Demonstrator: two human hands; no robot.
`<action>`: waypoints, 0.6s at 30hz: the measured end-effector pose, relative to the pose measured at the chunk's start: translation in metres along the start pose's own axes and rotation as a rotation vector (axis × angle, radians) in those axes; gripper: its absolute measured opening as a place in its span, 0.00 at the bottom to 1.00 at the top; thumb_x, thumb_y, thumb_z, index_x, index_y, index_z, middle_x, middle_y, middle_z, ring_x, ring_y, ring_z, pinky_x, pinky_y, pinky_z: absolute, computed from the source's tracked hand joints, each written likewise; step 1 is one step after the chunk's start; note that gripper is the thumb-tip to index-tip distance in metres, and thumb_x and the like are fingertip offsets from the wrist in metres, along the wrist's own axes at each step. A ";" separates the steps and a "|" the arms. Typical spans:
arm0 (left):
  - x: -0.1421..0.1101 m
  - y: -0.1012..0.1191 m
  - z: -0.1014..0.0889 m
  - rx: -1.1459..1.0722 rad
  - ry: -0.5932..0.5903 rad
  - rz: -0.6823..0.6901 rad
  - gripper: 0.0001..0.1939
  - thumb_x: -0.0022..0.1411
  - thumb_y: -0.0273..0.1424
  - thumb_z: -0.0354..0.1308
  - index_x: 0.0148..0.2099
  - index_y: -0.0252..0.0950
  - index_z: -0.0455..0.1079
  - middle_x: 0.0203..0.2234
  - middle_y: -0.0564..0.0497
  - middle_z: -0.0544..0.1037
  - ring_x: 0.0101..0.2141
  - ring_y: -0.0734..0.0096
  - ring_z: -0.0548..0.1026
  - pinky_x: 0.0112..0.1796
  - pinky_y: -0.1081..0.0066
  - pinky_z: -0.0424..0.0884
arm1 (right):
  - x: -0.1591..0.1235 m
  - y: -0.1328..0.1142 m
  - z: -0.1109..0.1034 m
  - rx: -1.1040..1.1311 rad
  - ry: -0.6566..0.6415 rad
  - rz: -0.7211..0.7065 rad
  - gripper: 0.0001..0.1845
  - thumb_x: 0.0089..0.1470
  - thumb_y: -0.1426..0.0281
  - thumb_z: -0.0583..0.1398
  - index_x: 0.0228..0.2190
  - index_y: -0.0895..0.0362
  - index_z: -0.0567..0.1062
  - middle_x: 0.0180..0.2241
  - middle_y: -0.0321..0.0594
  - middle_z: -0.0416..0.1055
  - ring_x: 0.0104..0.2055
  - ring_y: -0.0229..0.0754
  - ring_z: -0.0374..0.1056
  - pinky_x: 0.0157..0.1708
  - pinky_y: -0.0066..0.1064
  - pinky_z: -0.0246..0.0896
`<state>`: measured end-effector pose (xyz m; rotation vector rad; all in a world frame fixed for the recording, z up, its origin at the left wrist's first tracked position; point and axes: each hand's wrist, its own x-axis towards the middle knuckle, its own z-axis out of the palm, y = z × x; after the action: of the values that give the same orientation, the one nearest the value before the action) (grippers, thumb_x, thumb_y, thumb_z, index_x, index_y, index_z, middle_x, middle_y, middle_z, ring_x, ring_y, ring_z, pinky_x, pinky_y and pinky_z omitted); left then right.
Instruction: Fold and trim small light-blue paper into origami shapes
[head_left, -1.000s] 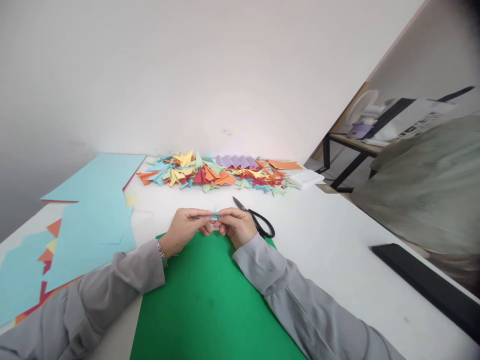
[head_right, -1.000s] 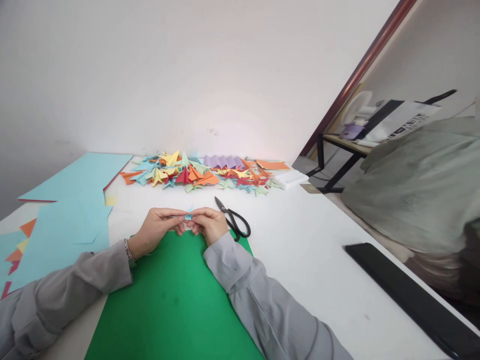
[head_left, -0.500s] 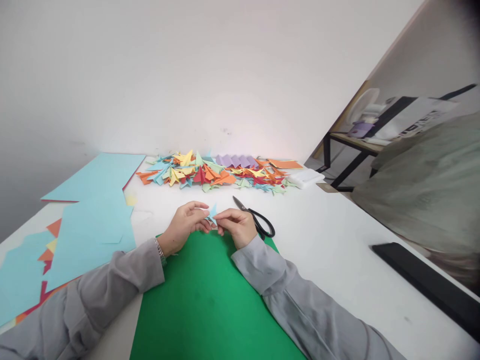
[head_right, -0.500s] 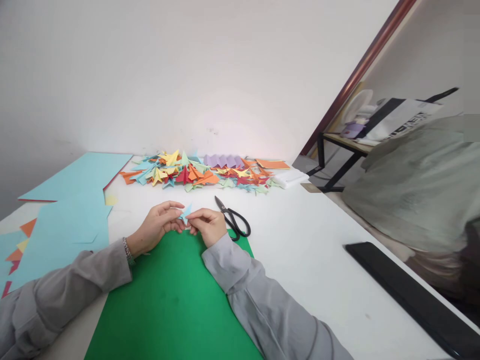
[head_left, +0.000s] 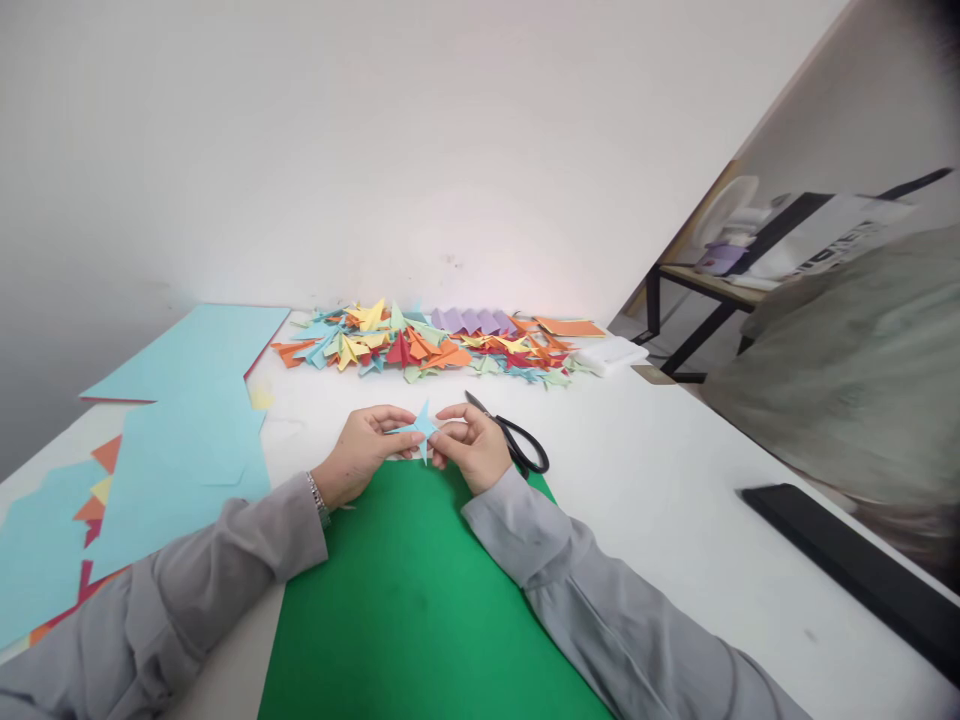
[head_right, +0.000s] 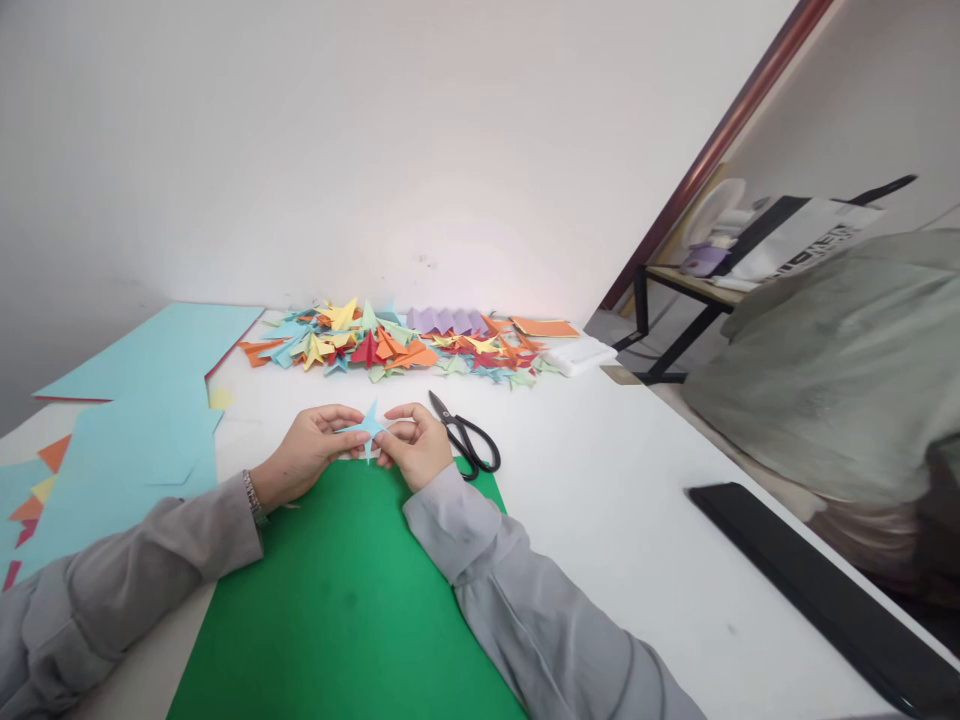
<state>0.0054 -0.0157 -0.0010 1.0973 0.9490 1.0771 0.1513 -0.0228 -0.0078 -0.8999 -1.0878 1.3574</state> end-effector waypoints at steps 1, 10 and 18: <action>0.000 0.000 0.000 -0.004 0.002 0.000 0.19 0.35 0.29 0.69 0.32 0.29 0.68 0.19 0.54 0.74 0.19 0.79 0.71 0.24 0.76 0.68 | 0.001 0.001 -0.001 -0.002 -0.002 0.015 0.17 0.29 0.72 0.67 0.24 0.57 0.66 0.11 0.28 0.69 0.11 0.32 0.62 0.12 0.22 0.57; -0.001 0.000 -0.001 0.013 0.014 -0.013 0.20 0.34 0.29 0.69 0.31 0.29 0.68 0.17 0.55 0.73 0.18 0.78 0.71 0.24 0.75 0.69 | 0.001 0.002 -0.005 -0.025 -0.059 0.024 0.12 0.30 0.68 0.68 0.18 0.59 0.70 0.11 0.34 0.70 0.13 0.35 0.65 0.14 0.25 0.61; 0.000 -0.004 -0.003 0.051 0.006 0.041 0.18 0.36 0.30 0.68 0.31 0.29 0.68 0.17 0.54 0.73 0.18 0.77 0.71 0.23 0.74 0.69 | 0.000 0.003 -0.005 -0.103 -0.078 0.031 0.16 0.33 0.61 0.67 0.18 0.60 0.70 0.12 0.34 0.69 0.13 0.33 0.64 0.14 0.24 0.60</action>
<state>0.0037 -0.0153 -0.0050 1.1602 0.9670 1.0946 0.1553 -0.0217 -0.0119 -0.9485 -1.2174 1.3823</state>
